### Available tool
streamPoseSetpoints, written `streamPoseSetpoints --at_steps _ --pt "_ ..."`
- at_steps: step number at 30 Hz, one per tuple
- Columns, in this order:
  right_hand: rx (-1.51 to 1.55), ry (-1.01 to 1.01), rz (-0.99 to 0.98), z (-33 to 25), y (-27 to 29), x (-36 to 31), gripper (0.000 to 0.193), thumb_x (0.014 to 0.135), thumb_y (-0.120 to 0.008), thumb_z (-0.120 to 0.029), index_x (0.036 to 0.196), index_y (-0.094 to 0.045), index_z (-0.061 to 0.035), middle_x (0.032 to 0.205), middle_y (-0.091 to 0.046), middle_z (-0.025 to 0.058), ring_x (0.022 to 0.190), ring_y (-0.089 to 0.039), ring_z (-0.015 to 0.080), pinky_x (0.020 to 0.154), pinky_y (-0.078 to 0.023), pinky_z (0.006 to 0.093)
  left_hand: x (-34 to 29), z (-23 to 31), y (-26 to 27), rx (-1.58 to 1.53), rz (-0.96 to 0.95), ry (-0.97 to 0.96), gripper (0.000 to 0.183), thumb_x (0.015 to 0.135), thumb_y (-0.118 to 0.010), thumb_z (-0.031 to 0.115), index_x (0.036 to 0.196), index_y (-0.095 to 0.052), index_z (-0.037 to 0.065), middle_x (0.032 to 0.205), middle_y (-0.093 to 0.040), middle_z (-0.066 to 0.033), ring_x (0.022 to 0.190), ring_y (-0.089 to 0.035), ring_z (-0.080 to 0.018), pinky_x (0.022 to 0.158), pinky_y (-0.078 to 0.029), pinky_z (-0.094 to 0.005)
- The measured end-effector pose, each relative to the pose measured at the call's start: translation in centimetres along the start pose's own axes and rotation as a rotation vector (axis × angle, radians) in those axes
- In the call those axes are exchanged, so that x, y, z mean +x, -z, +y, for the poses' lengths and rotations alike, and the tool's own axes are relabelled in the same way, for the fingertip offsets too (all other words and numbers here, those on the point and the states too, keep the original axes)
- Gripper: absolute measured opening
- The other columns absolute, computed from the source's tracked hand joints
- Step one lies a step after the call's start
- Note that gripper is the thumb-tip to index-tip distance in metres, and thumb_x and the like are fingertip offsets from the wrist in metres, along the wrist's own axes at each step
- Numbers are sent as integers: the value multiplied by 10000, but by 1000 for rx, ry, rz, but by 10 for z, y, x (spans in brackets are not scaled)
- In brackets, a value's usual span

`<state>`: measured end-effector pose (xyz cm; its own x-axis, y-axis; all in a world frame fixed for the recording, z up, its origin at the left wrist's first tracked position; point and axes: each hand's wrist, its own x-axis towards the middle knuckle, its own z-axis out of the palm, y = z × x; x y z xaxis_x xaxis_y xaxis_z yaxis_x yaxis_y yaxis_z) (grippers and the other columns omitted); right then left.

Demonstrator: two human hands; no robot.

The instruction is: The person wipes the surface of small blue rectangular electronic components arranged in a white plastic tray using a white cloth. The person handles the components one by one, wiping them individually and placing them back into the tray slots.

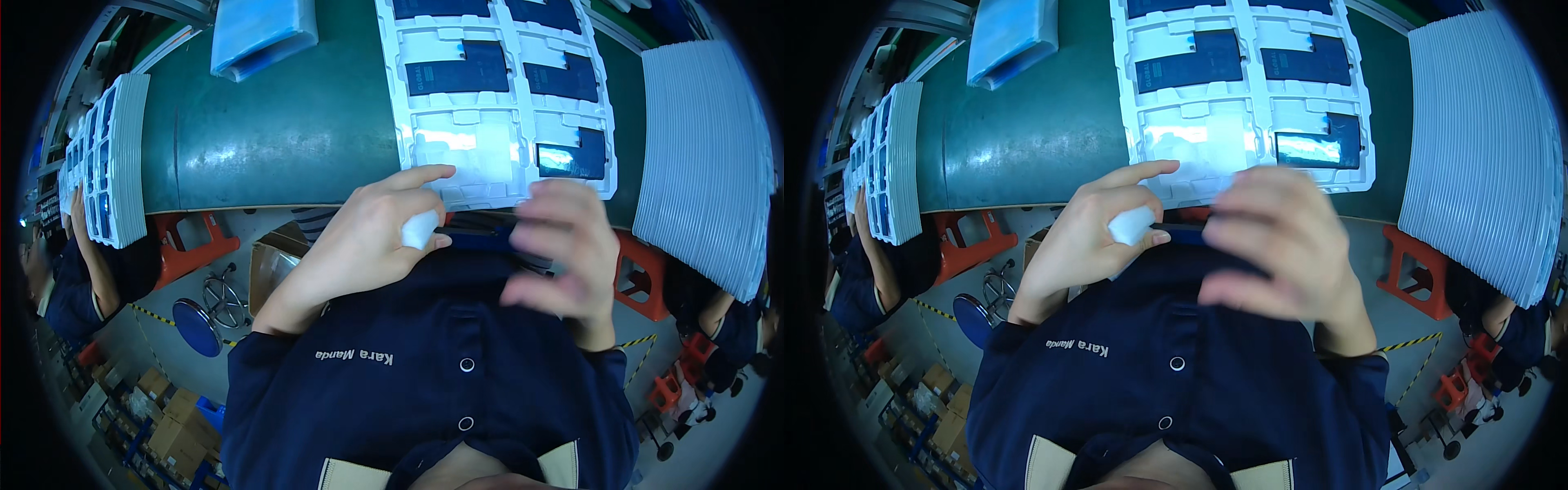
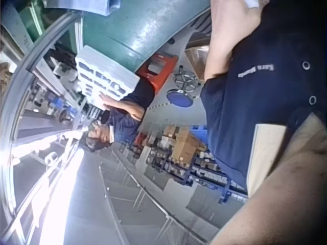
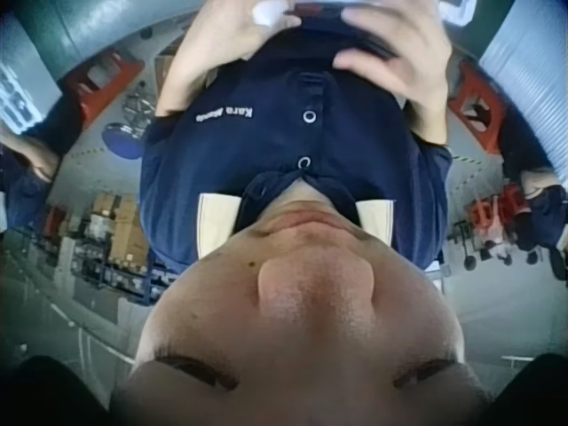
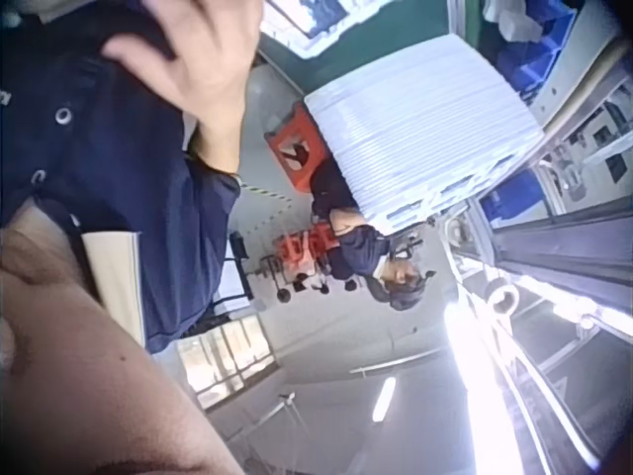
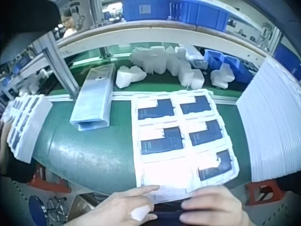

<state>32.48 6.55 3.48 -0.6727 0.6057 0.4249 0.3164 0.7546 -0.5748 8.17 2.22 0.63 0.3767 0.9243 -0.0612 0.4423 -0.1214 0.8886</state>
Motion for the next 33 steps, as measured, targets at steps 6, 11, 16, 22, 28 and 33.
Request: streamPoseSetpoints --at_steps 6,11,16,22,28,33 --pt "-360 148 -313 1 -5 1 366 730 -665 -141 1079 -595 -56 1220 -569 103 1058 -574 295 909 -470 404 6 -5 6 -283 -51 57 160 741 -753 56 815 -621 4 1222 -611 -164 957 -628 -221 802 -485 -324" --pt "-93 29 -356 38 -4 22 494 687 -739 -136 1154 -589 -76 1271 -533 133 1086 -549 342 905 -457 439 1 -10 20 -395 357 197 199 788 -727 76 971 -662 30 1249 -587 -159 876 -626 -181 744 -496 -298" --pt "-53 84 -415 74 -26 28 501 720 -736 -294 1179 -623 -129 1281 -512 125 1151 -512 334 952 -432 434 -2 -15 40 -630 759 151 223 825 -681 40 1037 -634 -11 1306 -538 -172 714 -578 -84 623 -470 -223" --pt "-187 86 -447 76 -27 28 413 799 -677 -328 1179 -622 -176 1359 -472 113 1288 -418 333 1075 -318 483 0 -21 37 -678 762 143 242 843 -658 49 1069 -604 -19 1323 -512 -196 718 -569 -93 693 -491 -256" --pt "-151 -71 -298 90 -27 18 545 828 -659 -329 1316 -532 -123 1472 -345 159 1391 -259 388 1112 -236 507 12 -22 26 -1214 545 8 387 814 -563 47 1188 -501 -34 1155 -579 -204 764 -573 -154 854 -490 -347" --pt "-211 -161 -340 71 -35 13 687 809 -682 -387 1381 -442 -91 1466 -346 182 1368 -276 419 1107 -258 517 22 -17 10 -1283 431 135 334 826 -545 14 1154 -507 -31 975 -650 -165 886 -655 -238 830 -534 -379"
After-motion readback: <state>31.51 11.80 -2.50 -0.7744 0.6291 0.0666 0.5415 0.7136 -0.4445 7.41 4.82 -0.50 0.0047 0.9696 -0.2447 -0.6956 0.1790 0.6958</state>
